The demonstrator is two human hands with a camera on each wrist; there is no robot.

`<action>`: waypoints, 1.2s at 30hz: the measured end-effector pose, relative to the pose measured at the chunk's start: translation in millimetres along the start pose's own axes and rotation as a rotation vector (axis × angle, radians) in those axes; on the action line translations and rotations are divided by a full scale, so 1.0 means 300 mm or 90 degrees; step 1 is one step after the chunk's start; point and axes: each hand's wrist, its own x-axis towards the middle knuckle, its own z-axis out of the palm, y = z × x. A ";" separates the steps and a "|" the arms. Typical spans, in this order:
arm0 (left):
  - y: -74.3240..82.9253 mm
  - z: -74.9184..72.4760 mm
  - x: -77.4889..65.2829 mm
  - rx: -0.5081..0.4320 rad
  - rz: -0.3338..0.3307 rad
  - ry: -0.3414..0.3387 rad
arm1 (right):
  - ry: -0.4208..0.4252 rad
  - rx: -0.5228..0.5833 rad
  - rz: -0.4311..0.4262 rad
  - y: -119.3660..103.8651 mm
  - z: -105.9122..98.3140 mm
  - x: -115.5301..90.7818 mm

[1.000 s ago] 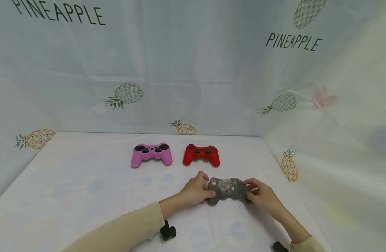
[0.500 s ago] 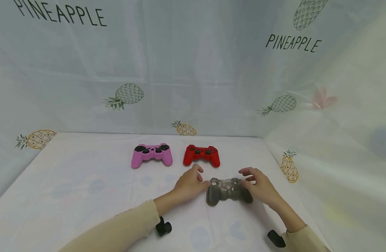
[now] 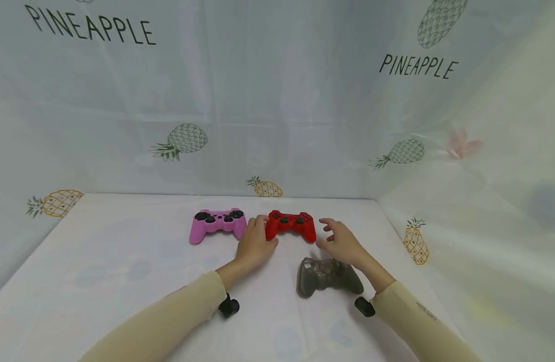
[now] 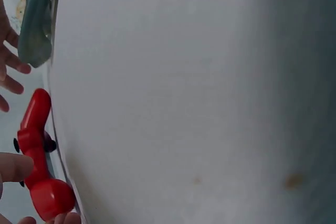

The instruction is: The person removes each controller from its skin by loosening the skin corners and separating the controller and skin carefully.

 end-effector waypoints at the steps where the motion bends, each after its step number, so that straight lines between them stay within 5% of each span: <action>1: -0.001 0.000 0.004 0.007 0.002 0.000 | -0.001 -0.003 0.004 0.000 0.005 0.017; 9: -0.002 0.004 0.051 0.055 -0.001 -0.007 | -0.016 -0.021 0.026 0.020 0.056 0.134; 19: 0.009 -0.002 0.104 0.093 -0.010 -0.059 | -0.029 -0.041 0.032 0.008 0.089 0.201; 36: 0.057 0.009 0.093 0.039 0.014 -0.124 | -0.055 -0.077 0.021 0.043 0.030 0.162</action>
